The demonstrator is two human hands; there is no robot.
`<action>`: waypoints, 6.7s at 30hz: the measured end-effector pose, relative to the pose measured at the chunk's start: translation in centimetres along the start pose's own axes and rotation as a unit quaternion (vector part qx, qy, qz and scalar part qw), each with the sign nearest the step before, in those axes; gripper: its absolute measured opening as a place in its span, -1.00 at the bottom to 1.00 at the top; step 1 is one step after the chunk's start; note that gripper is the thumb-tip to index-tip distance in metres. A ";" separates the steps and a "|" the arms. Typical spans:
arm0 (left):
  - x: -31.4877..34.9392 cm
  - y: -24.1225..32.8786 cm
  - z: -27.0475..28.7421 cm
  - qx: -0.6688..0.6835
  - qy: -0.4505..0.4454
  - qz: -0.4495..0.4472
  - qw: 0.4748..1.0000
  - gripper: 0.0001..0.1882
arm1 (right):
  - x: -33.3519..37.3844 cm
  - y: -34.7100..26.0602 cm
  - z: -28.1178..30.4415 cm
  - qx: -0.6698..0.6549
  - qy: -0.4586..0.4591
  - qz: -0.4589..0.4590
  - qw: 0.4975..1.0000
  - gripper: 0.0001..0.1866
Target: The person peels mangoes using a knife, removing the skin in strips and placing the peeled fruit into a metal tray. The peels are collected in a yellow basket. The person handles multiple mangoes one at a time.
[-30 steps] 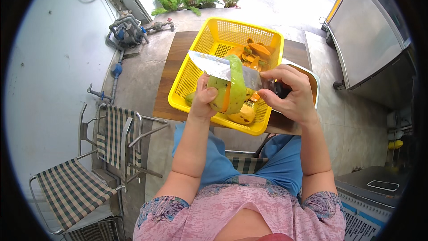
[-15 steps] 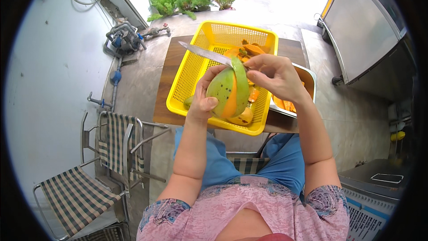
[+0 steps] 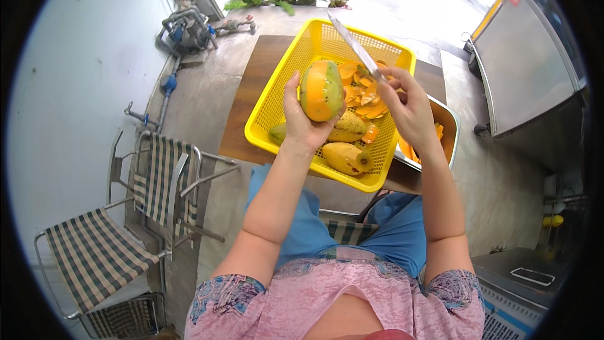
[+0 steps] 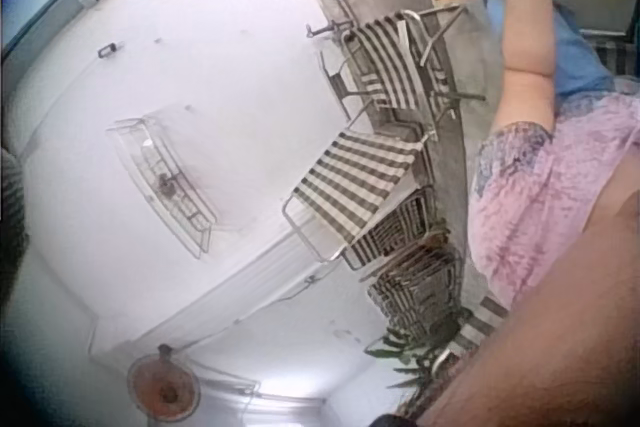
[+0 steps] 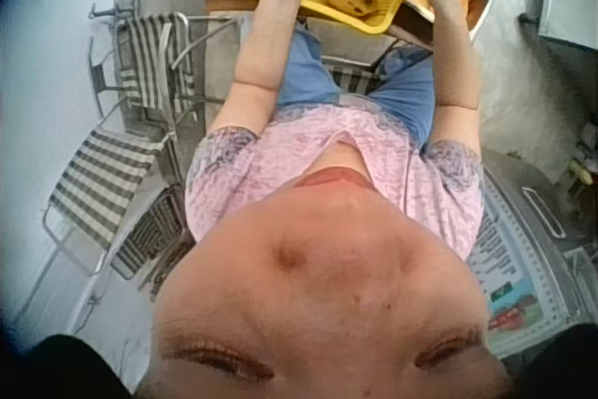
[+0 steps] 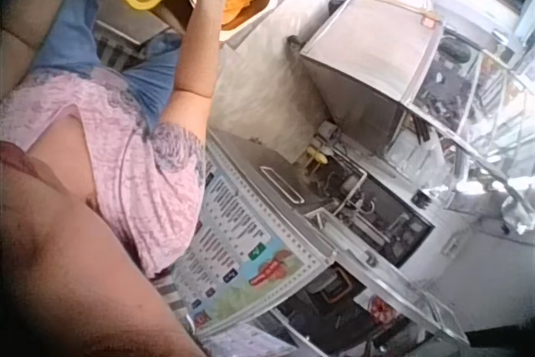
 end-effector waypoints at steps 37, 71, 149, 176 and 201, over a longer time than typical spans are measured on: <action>1.2 0.1 0.8 -0.083 -0.004 -0.086 0.993 -0.47 | 5.9 -2.0 -1.8 0.173 0.041 0.266 0.947 -0.59; 3.2 -0.4 -0.9 -0.153 -0.100 -0.142 0.973 -0.50 | 4.9 -3.5 -0.5 0.114 0.033 0.242 0.963 -0.63; 1.1 0.7 0.3 -0.091 0.037 -0.074 0.992 -0.44 | 6.7 -0.4 -2.6 0.156 0.054 0.245 0.955 -0.59; 0.6 0.8 0.2 -0.034 -0.059 -0.020 0.997 -0.46 | 6.0 -0.8 -0.9 0.142 0.029 0.240 0.960 -0.62; 2.3 0.2 -1.0 -0.116 -0.130 -0.105 0.979 -0.23 | 5.5 -2.6 -1.3 0.113 0.035 0.236 0.965 -0.66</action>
Point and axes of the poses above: each hand's wrist, its own x-axis away from the middle knuckle, its own z-axis out of the back of the hand, y = z × x, the point moved 3 cm from there along -x, towards the middle knuckle, and after that the axes turned 5 degrees about -z, right-handed, at the moved point
